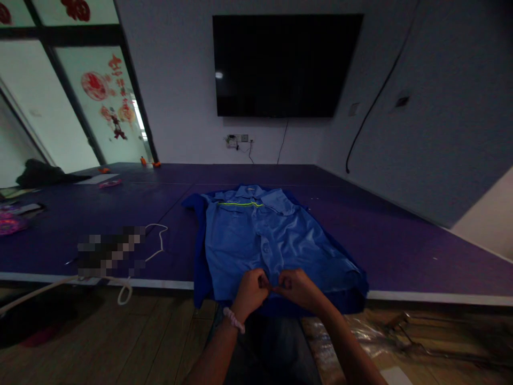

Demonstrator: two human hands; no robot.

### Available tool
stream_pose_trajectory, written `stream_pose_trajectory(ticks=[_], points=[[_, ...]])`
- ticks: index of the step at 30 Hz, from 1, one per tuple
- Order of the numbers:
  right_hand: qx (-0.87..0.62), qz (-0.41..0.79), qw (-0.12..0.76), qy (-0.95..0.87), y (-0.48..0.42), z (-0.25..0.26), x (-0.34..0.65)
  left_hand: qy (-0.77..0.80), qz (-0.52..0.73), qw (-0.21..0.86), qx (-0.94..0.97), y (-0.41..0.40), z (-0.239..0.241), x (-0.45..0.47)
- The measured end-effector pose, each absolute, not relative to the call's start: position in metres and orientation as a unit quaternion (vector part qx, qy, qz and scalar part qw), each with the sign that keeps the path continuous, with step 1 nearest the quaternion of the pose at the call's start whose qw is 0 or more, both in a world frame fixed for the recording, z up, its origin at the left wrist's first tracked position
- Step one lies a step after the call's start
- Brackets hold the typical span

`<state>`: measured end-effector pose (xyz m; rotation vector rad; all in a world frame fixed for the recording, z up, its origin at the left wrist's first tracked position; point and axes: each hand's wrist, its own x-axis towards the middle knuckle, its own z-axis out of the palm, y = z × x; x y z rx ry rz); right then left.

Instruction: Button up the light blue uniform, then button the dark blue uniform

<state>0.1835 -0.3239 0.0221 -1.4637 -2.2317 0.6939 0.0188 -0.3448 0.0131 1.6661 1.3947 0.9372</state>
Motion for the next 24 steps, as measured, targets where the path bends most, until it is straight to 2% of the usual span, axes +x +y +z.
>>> stream_pose_trajectory(ticks=[5, 11, 19, 24], points=[[-0.496, 0.133, 0.138, -0.847, -0.326, 0.029, 0.184, 0.546, 0.371, 0.408, 0.631, -0.345, 0.013, 0.019], [-0.474, 0.088, 0.078, -0.873, -0.321, 0.042, 0.172, 0.553, 0.334, 0.476, 0.597, -0.349, 0.012, 0.016], [-0.504, 0.098, 0.006, -0.858, -0.321, 0.04, 0.165, 0.555, 0.317, 0.473, 0.607, -0.345, 0.0, 0.013], [-0.516, 0.14, -0.056, -0.843, -0.31, 0.023, 0.166, 0.548, 0.219, 0.537, 0.603, -0.332, -0.014, 0.006]])
